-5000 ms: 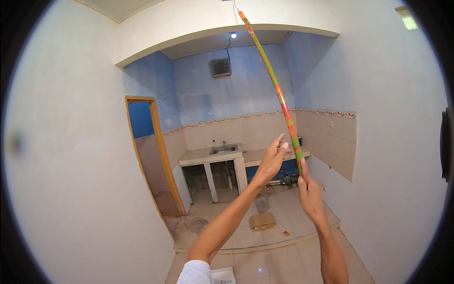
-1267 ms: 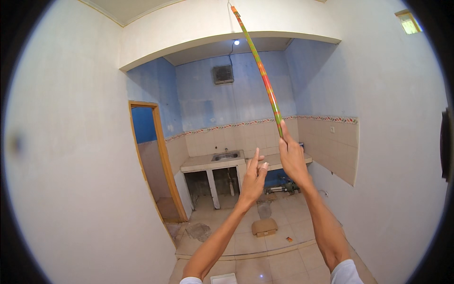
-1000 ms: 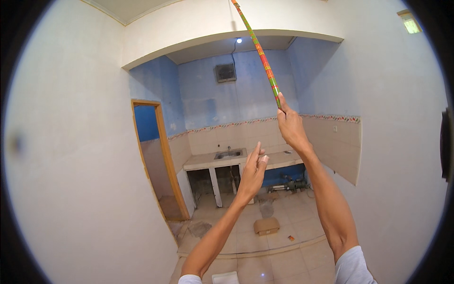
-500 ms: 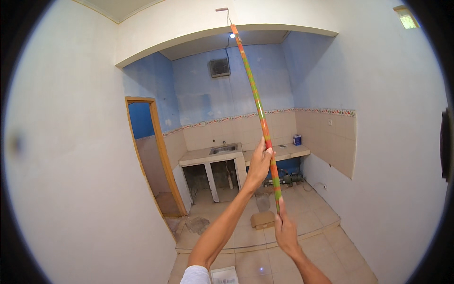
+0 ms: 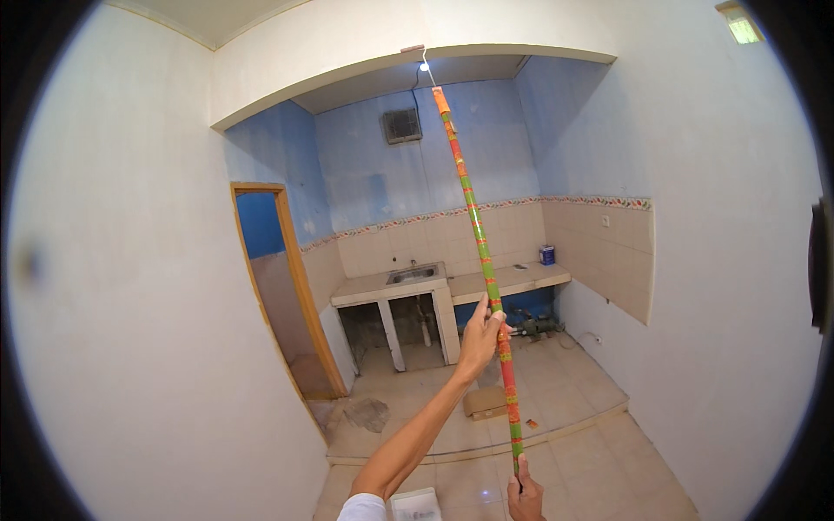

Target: The person uses a long-handled paint roller to apply white paint to the ceiling of a room. They repeatedly roll the tool in a paint tray on the floor to reload it and then extend it upward to cover the ceiling surface.

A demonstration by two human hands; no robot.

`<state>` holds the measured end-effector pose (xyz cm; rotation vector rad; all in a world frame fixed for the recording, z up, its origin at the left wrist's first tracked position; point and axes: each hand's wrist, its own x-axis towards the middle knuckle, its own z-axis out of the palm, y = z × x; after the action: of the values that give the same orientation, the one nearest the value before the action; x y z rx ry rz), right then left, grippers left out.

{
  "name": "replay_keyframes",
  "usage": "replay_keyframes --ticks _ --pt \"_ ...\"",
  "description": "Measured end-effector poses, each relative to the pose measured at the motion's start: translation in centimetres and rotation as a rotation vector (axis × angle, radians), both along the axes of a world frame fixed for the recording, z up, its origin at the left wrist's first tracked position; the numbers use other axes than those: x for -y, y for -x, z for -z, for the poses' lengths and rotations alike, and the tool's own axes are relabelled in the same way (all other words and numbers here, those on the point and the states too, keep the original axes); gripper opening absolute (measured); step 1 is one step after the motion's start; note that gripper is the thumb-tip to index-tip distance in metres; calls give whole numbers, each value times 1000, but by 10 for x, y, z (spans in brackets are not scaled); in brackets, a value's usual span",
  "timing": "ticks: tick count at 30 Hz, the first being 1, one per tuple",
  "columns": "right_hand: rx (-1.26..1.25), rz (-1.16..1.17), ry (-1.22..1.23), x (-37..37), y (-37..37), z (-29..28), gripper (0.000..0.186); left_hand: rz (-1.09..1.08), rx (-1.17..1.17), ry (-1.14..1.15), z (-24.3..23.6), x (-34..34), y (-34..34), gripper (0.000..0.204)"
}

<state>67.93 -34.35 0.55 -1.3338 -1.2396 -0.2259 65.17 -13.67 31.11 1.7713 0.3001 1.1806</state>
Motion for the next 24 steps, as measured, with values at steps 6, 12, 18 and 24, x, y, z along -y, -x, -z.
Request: replay_keyframes --ticks 6,12,18,24 --pt "1 20 -13 15 -15 -6 63 67 41 -12 -10 11 -18 62" --pt "-49 -20 8 18 -14 -29 61 76 41 -42 -16 -1 -26 65" --pt "-72 -19 16 13 -9 -49 58 100 30 -12 -21 -7 -28 62" --pt "-117 -76 168 -1 -17 -155 60 1 12 -129 -48 19 -32 68"
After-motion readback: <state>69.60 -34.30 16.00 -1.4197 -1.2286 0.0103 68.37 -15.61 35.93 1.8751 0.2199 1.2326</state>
